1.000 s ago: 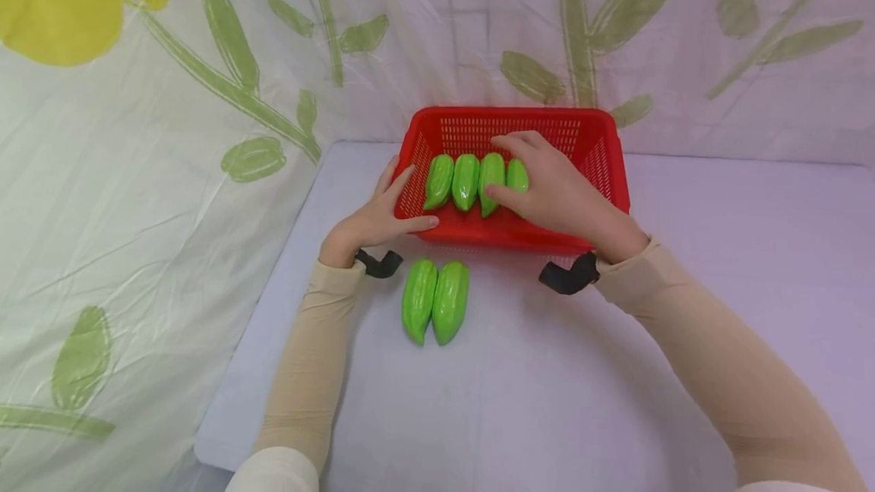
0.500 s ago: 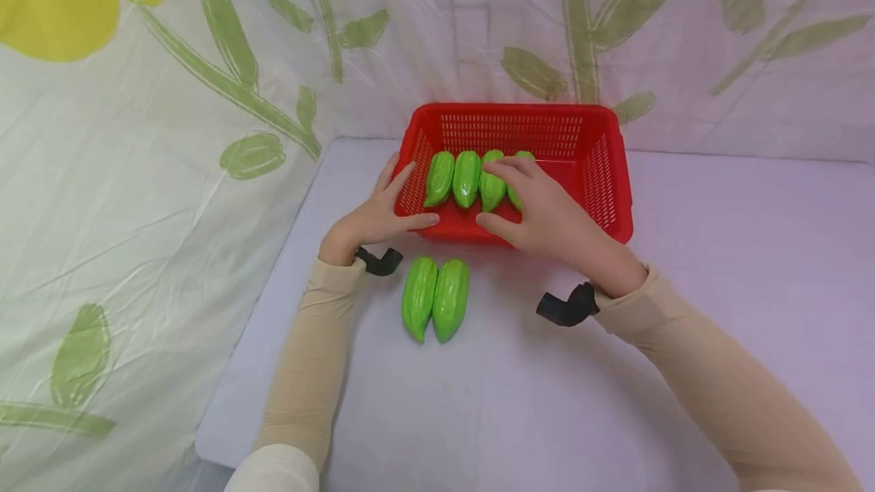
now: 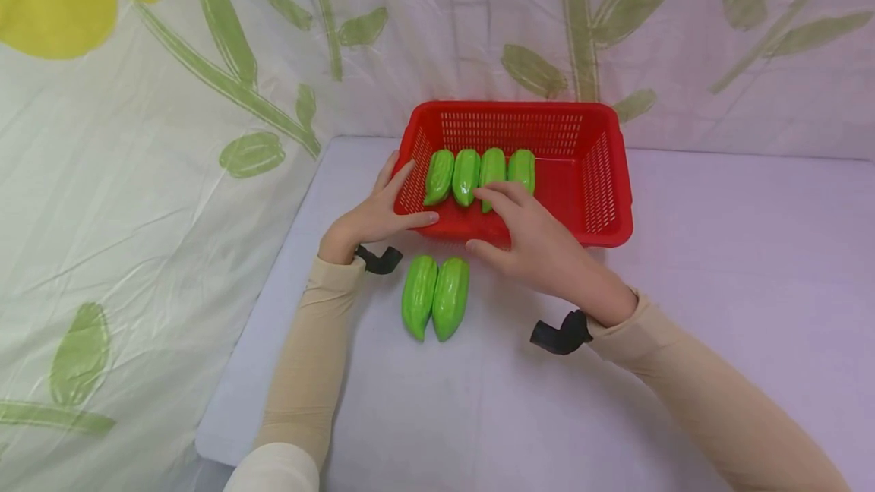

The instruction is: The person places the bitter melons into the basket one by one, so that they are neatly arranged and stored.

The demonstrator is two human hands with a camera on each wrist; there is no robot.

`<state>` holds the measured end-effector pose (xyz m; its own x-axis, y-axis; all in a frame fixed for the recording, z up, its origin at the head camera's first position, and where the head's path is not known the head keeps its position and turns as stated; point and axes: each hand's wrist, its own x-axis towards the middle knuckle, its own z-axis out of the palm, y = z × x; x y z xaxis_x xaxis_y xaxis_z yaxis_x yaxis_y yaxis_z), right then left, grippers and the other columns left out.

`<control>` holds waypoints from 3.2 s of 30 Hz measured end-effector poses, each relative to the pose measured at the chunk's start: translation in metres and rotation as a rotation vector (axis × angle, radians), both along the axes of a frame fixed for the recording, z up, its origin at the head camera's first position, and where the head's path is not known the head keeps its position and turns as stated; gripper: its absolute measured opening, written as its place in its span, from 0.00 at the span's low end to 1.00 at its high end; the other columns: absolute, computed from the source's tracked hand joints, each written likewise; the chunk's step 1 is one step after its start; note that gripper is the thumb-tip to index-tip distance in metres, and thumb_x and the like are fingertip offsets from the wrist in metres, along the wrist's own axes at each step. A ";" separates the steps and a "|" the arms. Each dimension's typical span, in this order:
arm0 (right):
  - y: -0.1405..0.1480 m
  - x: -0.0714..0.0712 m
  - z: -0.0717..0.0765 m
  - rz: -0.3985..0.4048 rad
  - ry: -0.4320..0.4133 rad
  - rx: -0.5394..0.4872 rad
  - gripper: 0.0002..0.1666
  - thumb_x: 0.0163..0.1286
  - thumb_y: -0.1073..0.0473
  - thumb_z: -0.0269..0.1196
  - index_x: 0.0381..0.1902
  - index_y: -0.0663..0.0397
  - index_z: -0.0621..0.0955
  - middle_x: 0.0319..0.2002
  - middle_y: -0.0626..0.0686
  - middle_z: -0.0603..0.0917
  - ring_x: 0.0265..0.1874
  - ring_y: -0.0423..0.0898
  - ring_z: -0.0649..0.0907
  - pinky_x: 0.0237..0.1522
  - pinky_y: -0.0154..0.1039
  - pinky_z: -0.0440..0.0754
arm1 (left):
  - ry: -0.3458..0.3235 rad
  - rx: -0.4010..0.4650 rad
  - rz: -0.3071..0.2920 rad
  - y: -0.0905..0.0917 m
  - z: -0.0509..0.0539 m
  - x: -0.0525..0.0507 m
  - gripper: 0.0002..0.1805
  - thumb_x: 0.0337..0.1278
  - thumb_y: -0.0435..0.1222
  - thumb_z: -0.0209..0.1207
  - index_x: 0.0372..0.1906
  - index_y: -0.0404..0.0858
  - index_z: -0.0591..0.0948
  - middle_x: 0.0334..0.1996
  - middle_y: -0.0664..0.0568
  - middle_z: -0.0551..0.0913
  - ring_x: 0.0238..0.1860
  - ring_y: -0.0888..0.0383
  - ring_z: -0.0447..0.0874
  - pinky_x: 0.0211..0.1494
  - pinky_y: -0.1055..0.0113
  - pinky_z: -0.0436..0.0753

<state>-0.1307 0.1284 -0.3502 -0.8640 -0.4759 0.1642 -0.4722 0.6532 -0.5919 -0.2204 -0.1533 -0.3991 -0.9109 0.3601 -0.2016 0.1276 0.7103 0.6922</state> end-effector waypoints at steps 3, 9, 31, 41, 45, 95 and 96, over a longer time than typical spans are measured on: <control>-0.003 0.007 -0.003 0.003 0.016 -0.006 0.41 0.67 0.53 0.74 0.74 0.55 0.72 0.72 0.59 0.72 0.66 0.57 0.78 0.53 0.55 0.88 | -0.002 -0.005 -0.001 0.000 0.001 0.000 0.62 0.57 0.63 0.66 0.86 0.52 0.42 0.84 0.61 0.25 0.85 0.50 0.38 0.79 0.41 0.65; -0.010 0.020 -0.008 0.028 0.032 -0.019 0.40 0.67 0.54 0.74 0.74 0.56 0.73 0.70 0.59 0.73 0.65 0.56 0.76 0.48 0.50 0.90 | 0.008 -0.024 -0.012 0.000 0.002 0.000 0.62 0.57 0.64 0.66 0.86 0.53 0.41 0.84 0.61 0.25 0.85 0.49 0.39 0.79 0.41 0.64; -0.026 0.042 -0.035 0.051 -0.044 -0.002 0.43 0.65 0.49 0.75 0.74 0.54 0.73 0.69 0.55 0.73 0.62 0.52 0.77 0.45 0.43 0.89 | 0.014 0.002 -0.014 0.000 0.000 0.000 0.63 0.56 0.64 0.67 0.86 0.53 0.42 0.84 0.61 0.26 0.84 0.50 0.38 0.79 0.41 0.64; -0.038 0.041 -0.063 0.047 -0.059 -0.030 0.43 0.64 0.50 0.76 0.72 0.57 0.74 0.69 0.59 0.71 0.65 0.56 0.77 0.61 0.57 0.83 | 0.008 -0.006 -0.012 0.000 0.000 0.000 0.62 0.56 0.64 0.67 0.86 0.52 0.42 0.84 0.61 0.26 0.85 0.50 0.38 0.79 0.41 0.64; -0.042 0.040 -0.070 0.033 -0.099 -0.039 0.44 0.64 0.49 0.76 0.72 0.58 0.74 0.71 0.62 0.70 0.66 0.59 0.76 0.61 0.60 0.82 | 0.010 -0.005 -0.013 0.000 0.001 0.001 0.62 0.56 0.63 0.67 0.86 0.52 0.42 0.84 0.60 0.25 0.85 0.50 0.37 0.79 0.40 0.64; -0.060 0.033 -0.101 0.012 -0.183 -0.117 0.46 0.59 0.56 0.77 0.72 0.63 0.72 0.71 0.65 0.69 0.66 0.61 0.75 0.68 0.60 0.77 | 0.012 -0.022 -0.004 0.000 0.000 0.001 0.62 0.55 0.65 0.67 0.86 0.52 0.43 0.84 0.61 0.25 0.85 0.48 0.40 0.79 0.40 0.64; -0.060 0.033 -0.101 0.010 -0.182 -0.114 0.46 0.59 0.56 0.77 0.72 0.63 0.72 0.71 0.65 0.69 0.66 0.60 0.75 0.67 0.60 0.77 | 0.014 -0.016 -0.005 -0.001 0.000 0.001 0.62 0.55 0.64 0.67 0.86 0.52 0.44 0.84 0.61 0.25 0.85 0.48 0.39 0.79 0.40 0.64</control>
<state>-0.0974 0.0688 -0.4511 -0.8796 -0.4720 0.0591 -0.3570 0.5731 -0.7376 -0.2195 -0.1538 -0.3990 -0.9118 0.3613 -0.1952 0.1404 0.7209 0.6787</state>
